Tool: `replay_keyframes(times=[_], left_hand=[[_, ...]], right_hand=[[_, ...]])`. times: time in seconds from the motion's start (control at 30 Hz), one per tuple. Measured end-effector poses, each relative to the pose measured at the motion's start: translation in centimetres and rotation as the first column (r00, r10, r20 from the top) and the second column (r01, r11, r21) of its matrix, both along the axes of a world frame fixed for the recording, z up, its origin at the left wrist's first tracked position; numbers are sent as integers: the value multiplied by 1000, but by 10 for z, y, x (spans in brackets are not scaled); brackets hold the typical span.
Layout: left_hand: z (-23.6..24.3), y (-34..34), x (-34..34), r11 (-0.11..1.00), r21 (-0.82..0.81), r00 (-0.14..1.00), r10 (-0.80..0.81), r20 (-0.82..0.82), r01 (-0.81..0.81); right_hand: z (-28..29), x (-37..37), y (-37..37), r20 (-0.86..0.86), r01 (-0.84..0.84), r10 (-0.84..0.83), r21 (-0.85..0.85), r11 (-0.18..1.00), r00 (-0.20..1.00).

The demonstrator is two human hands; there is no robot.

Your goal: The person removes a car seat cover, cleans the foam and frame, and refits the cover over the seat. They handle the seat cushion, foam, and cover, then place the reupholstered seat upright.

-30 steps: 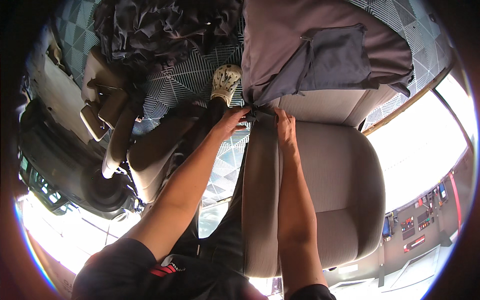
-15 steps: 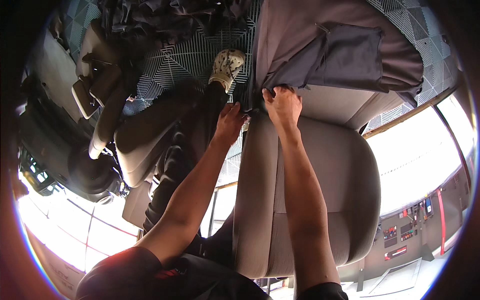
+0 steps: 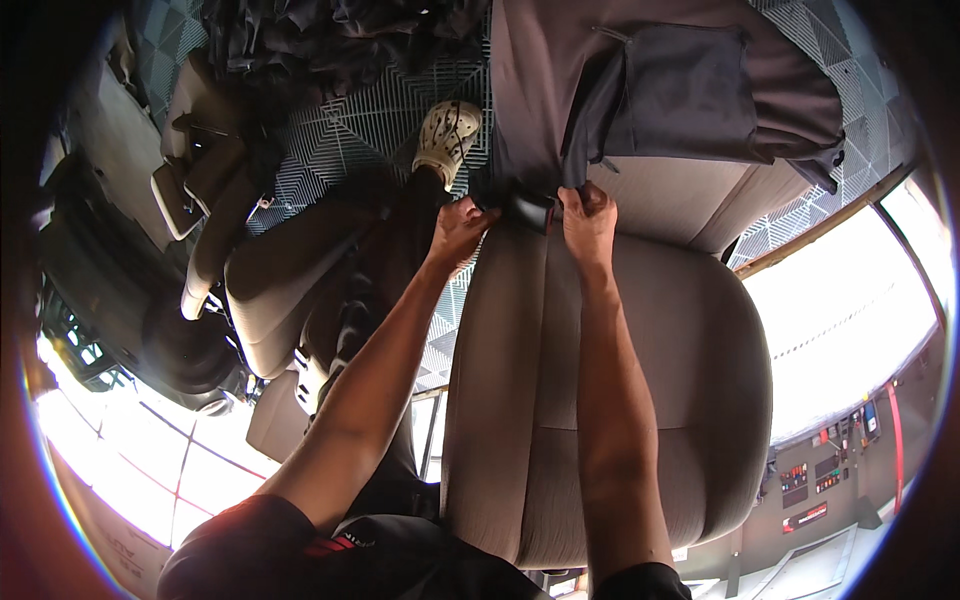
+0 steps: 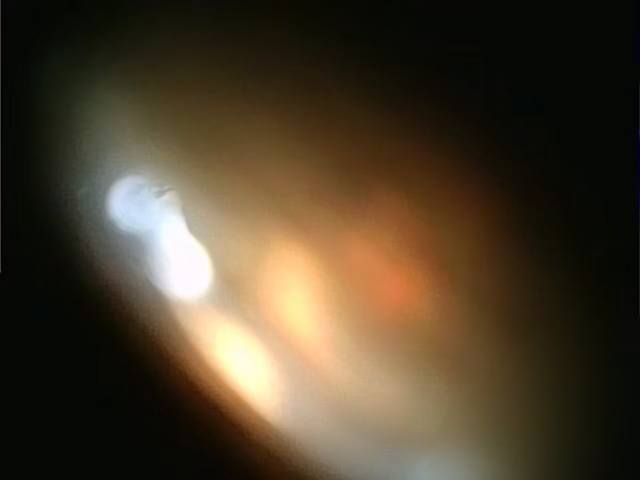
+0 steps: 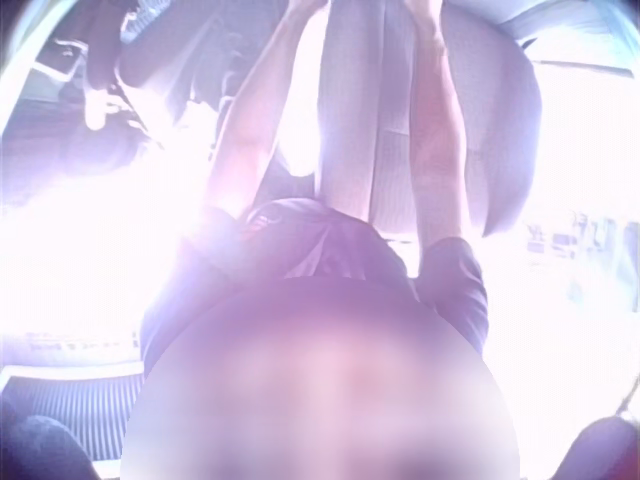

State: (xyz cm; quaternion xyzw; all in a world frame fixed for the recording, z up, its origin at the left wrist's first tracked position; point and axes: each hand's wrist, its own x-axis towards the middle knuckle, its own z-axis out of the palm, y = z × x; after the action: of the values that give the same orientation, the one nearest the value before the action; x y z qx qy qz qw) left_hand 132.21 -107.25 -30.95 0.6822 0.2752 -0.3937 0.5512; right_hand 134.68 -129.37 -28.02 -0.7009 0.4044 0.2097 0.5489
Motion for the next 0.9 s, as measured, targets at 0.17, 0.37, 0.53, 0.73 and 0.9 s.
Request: replay_keyframes(times=[0.17,0.37,0.53,0.73,0.9], left_hand=[[7,1,2,1000,-14,999,25,-29,-26],[20,2,-5,963,-138,959,202,-198,-232],[26,1,-8,930,-198,945,278,-171,-309],[6,2,-19,996,-28,996,83,-15,-84],[-11,15,-12,883,283,832,-455,316,376]], right_hand=[[-20,-23,16,-122,561,-579,467,683,806],[-30,-16,54,11,464,-470,148,873,882],[-3,-2,33,-369,536,-408,385,751,835],[-22,-6,26,-267,423,-336,415,805,903],[-42,-28,27,-246,680,-651,448,580,718]])
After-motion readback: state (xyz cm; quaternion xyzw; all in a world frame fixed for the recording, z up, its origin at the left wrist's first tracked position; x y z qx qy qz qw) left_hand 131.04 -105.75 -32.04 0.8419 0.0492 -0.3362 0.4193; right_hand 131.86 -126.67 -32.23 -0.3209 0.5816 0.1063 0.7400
